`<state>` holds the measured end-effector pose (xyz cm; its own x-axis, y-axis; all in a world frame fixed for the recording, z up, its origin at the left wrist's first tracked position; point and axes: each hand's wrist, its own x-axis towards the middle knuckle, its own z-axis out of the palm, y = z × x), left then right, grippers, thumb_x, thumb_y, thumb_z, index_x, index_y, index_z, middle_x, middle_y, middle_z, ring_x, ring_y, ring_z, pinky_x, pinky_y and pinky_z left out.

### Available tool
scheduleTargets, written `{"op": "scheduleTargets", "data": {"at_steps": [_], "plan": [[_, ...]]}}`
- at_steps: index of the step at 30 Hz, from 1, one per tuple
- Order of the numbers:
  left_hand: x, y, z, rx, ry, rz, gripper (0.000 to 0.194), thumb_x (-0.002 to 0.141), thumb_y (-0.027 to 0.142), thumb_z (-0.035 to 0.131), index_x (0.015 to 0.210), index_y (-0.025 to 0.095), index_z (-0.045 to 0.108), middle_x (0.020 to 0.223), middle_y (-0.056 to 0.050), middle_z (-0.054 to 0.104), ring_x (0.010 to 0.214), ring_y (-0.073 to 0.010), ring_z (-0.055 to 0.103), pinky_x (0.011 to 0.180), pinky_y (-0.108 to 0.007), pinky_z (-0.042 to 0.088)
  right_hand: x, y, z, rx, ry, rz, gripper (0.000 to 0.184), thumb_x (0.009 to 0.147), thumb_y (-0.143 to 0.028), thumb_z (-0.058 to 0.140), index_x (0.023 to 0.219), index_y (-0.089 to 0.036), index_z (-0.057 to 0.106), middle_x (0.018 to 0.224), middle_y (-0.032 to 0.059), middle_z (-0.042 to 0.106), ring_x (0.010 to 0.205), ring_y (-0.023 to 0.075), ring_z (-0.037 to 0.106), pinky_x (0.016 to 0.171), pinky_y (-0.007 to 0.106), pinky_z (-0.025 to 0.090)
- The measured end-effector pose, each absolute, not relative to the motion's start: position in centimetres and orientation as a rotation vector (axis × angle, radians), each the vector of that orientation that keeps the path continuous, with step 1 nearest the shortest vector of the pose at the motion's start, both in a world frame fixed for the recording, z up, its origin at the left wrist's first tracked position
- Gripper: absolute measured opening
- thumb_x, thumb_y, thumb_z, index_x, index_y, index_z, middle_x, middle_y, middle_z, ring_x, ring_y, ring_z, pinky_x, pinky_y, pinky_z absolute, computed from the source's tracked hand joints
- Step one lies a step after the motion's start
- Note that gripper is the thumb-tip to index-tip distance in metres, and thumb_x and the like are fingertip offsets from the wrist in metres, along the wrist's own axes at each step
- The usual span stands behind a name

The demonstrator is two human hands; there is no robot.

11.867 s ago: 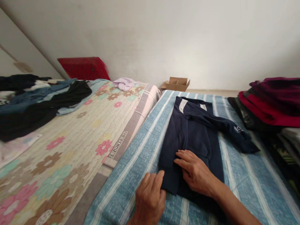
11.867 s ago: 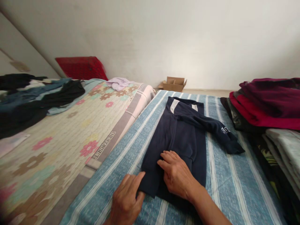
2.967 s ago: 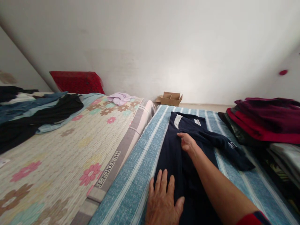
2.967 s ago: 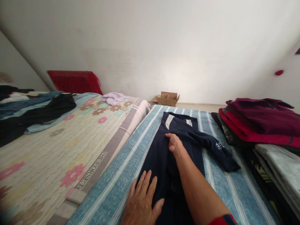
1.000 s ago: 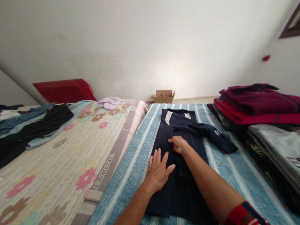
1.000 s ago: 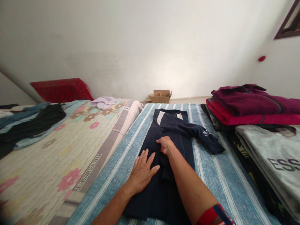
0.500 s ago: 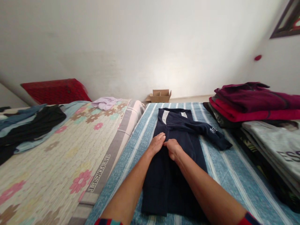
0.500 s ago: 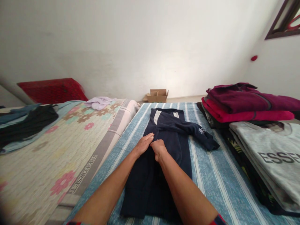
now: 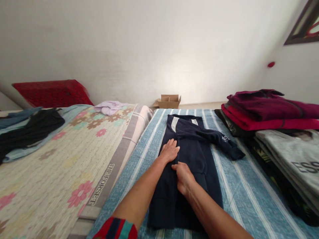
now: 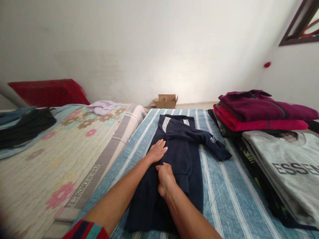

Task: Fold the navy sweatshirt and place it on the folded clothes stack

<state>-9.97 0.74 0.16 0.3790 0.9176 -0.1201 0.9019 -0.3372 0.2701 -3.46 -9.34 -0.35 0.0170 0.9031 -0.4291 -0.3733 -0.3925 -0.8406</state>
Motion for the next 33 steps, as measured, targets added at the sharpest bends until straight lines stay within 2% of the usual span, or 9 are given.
{"op": "scheduleTargets", "data": {"at_steps": [5,9,13,18,21,23,26,30,33], "plan": [[-9.7,0.1,-0.5,2.385,1.717,0.048,0.057,0.094,0.041,0.020,0.142,0.010,0.027,0.151,-0.014,0.021,0.139,-0.0250,0.017,0.110,-0.043,0.019,-3.8,-10.7,0.6,-1.190,-0.343,1.676,0.022,0.070,-0.014,0.052,0.091,-0.018,0.058,0.073,0.0020,0.065,0.071,0.0163,0.064,0.069,0.028,0.050],[-9.3,-0.1,-1.2,2.442,1.802,0.117,0.057,0.094,0.043,0.021,0.142,0.013,0.029,0.150,-0.012,0.025,0.139,-0.0244,0.019,0.110,-0.044,0.019,-3.3,-13.3,2.0,-1.181,-0.456,1.755,0.025,0.066,-0.010,0.052,0.090,-0.017,0.057,0.073,0.0018,0.065,0.067,0.0157,0.063,0.060,0.026,0.049],[-9.1,-0.3,-1.6,2.502,1.827,0.186,0.057,0.094,0.044,0.021,0.140,0.012,0.032,0.149,-0.011,0.030,0.137,-0.0244,0.024,0.109,-0.043,0.022,-2.7,-16.1,2.4,-1.271,-0.523,1.815,0.036,0.069,-0.018,0.055,0.105,-0.019,0.052,0.082,0.0024,0.064,0.061,0.0150,0.060,0.046,0.023,0.045],[-9.0,-0.2,-1.9,2.547,1.844,0.226,0.057,0.094,0.045,0.022,0.139,0.012,0.035,0.147,-0.012,0.033,0.136,-0.0246,0.027,0.108,-0.044,0.024,-1.9,-18.6,1.1,-1.351,-0.776,1.762,0.056,0.077,-0.037,0.055,0.127,-0.018,0.039,0.072,0.0006,0.059,0.050,0.0147,0.057,0.041,0.024,0.044],[-9.0,-0.2,-2.0,2.549,1.858,0.216,0.058,0.094,0.045,0.021,0.139,0.012,0.035,0.147,-0.012,0.033,0.136,-0.0243,0.027,0.108,-0.044,0.024,-1.1,-20.0,0.6,-1.551,-1.281,1.435,0.054,0.080,-0.032,0.050,0.129,-0.014,0.038,0.062,0.0004,0.058,0.048,0.0171,0.058,0.045,0.026,0.043],[-9.1,-0.2,-2.0,2.551,1.863,0.207,0.058,0.094,0.045,0.021,0.139,0.012,0.034,0.147,-0.012,0.033,0.136,-0.0241,0.026,0.108,-0.044,0.024,-0.5,-20.8,0.6,-1.607,-1.659,1.002,0.046,0.079,-0.024,0.050,0.124,-0.015,0.045,0.063,0.0023,0.060,0.053,0.0185,0.059,0.050,0.027,0.043],[-9.2,-0.1,-2.0,2.561,1.864,0.207,0.057,0.094,0.045,0.021,0.139,0.012,0.034,0.147,-0.012,0.033,0.136,-0.0240,0.027,0.108,-0.044,0.024,-0.2,-21.1,0.8,-1.408,-2.031,0.375,0.031,0.077,-0.017,0.052,0.107,-0.020,0.055,0.074,0.0042,0.063,0.064,0.0189,0.060,0.056,0.028,0.043],[-9.3,-0.2,-2.0,2.565,1.886,0.198,0.057,0.094,0.045,0.021,0.139,0.012,0.035,0.147,-0.012,0.033,0.136,-0.0239,0.028,0.109,-0.043,0.024,-0.9,-19.9,-0.5,-1.084,-2.240,-0.027,0.009,0.076,-0.026,0.061,0.082,-0.020,0.057,0.078,0.0034,0.062,0.074,0.0197,0.057,0.071,0.033,0.046],[-9.4,-0.3,-1.8,2.548,1.884,0.164,0.057,0.094,0.045,0.020,0.139,0.012,0.034,0.148,-0.011,0.031,0.136,-0.0235,0.026,0.109,-0.043,0.024,-1.5,-19.0,-2.9,-1.027,-2.246,-0.178,0.020,0.075,-0.037,0.065,0.077,-0.019,0.057,0.079,0.0044,0.062,0.082,0.0225,0.057,0.077,0.036,0.046]]}}
